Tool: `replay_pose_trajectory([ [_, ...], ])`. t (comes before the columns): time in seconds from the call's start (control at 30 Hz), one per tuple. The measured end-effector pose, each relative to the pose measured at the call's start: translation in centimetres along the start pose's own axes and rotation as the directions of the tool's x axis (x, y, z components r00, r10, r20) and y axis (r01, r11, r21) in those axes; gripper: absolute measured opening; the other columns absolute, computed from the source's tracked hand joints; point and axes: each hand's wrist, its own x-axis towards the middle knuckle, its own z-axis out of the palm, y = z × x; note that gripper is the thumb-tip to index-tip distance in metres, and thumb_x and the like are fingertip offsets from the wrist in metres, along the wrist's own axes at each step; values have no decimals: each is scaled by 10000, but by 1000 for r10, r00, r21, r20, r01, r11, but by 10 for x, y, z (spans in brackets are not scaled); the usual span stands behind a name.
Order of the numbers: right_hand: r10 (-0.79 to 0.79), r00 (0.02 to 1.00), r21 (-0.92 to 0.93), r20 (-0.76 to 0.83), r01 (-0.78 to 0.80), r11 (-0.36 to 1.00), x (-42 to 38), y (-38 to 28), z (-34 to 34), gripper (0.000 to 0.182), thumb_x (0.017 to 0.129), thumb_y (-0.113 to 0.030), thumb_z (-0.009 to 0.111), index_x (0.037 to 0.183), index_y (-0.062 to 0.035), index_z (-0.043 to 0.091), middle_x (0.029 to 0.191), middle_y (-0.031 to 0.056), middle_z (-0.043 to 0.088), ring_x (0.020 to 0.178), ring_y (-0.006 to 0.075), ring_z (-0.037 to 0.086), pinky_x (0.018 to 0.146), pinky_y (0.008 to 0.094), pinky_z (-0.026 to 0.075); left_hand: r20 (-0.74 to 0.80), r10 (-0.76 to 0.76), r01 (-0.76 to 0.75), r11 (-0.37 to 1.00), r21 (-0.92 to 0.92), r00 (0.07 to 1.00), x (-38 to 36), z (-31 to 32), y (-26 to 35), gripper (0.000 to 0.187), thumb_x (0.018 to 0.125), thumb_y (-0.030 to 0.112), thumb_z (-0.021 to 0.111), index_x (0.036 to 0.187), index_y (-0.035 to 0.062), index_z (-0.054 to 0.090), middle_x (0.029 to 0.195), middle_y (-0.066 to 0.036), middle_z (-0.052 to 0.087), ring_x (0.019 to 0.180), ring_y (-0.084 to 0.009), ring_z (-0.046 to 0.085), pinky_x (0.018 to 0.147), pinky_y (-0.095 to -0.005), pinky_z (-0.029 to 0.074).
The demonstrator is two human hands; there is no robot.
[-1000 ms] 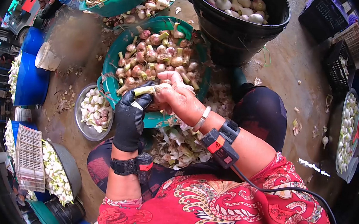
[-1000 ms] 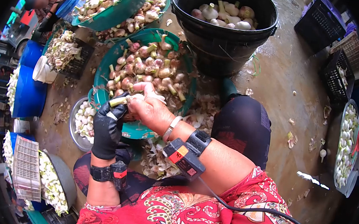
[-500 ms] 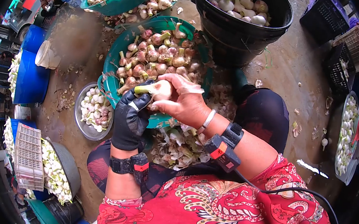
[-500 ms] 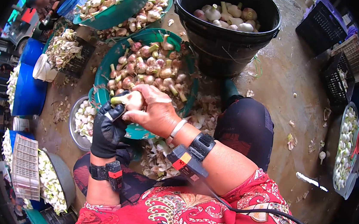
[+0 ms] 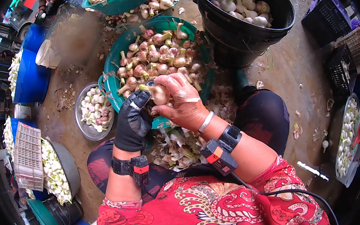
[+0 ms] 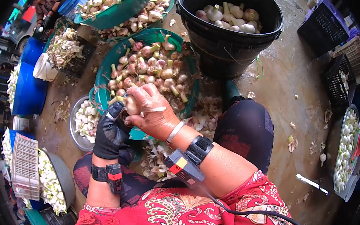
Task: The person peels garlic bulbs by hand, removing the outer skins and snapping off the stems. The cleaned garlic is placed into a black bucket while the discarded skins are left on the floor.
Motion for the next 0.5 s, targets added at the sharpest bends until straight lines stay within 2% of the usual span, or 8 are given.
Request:
replay_pose_trajectory([
  [0.03, 2, 1000, 2, -2, -2, 1000, 0, -1, 1, 610, 631, -190, 822, 1166, -79, 551, 1038, 130, 569, 944, 299, 555, 813, 369, 470, 70, 157, -172, 927, 335, 985, 0, -4, 2, 245, 860, 12, 599, 1099, -38, 609, 1038, -118, 655, 934, -202, 641, 824, -327, 515],
  [0.07, 31, 999, 27, -13, -31, 999, -1, -3, 2, 592, 633, -195, 824, 1151, -81, 562, 1033, 128, 569, 936, 298, 559, 805, 368, 473, -39, -45, 42, 997, -71, 998, -1, 2, -12, 222, 835, 48, 626, 1042, -32, 635, 966, -132, 669, 852, -190, 654, 759, -310, 523],
  [0.1, 58, 998, 52, -22, -57, 997, 0, -4, 3, 574, 635, -200, 827, 1136, -82, 572, 1028, 127, 569, 927, 296, 563, 797, 366, 475, -39, -46, 43, 997, -70, 998, -5, 0, -14, 222, 835, 48, 626, 1042, -32, 635, 966, -132, 669, 852, -190, 654, 759, -310, 523],
  [0.17, 147, 986, 82, -74, -141, 987, 3, -5, 2, 527, 659, -189, 828, 1115, -81, 586, 998, 91, 578, 926, 238, 573, 777, 344, 484, 217, -436, 483, 724, -492, 874, -8, 0, 0, 202, 843, 79, 614, 1014, -26, 644, 872, -102, 678, 747, -155, 648, 676, -283, 515],
  [0.23, 548, 823, 695, 150, -482, 534, 8, -4, -1, 502, 734, -117, 768, 1183, -103, 543, 903, 58, 615, 701, 120, 573, 630, 260, 497, 172, -469, 492, 743, -453, 866, -16, 8, 9, 209, 865, 124, 606, 1009, -23, 643, 796, -53, 667, 669, -114, 614, 616, -247, 484],
  [0.3, 507, 856, 704, 98, -420, 573, 11, 1, -4, 471, 768, -64, 737, 1188, -93, 525, 897, 28, 615, 658, 69, 544, 574, 220, 468, 262, -574, 631, 717, -296, 776, -19, 8, 13, 186, 876, 112, 609, 1003, -19, 646, 795, -25, 656, 662, -95, 592, 611, -238, 475],
  [0.33, 518, 824, 748, 231, -491, 447, 11, -3, -11, 453, 792, -61, 716, 1200, -76, 519, 929, 47, 624, 725, 87, 577, 604, 222, 483, 238, -624, 668, 696, -263, 744, -15, 6, 16, 205, 879, 99, 620, 1055, -5, 633, 846, -16, 652, 704, -86, 589, 632, -238, 473],
  [0.5, 421, 764, 750, 490, -615, 244, 13, -14, -17, 305, 818, -47, 686, 1096, -50, 561, 851, 43, 627, 688, 80, 569, 546, 212, 441, 70, -396, 332, 645, -688, 915, 6, -6, 29, 354, 868, 59, 616, 1210, -10, 558, 1142, -79, 612, 996, -122, 575, 880, -273, 460],
])
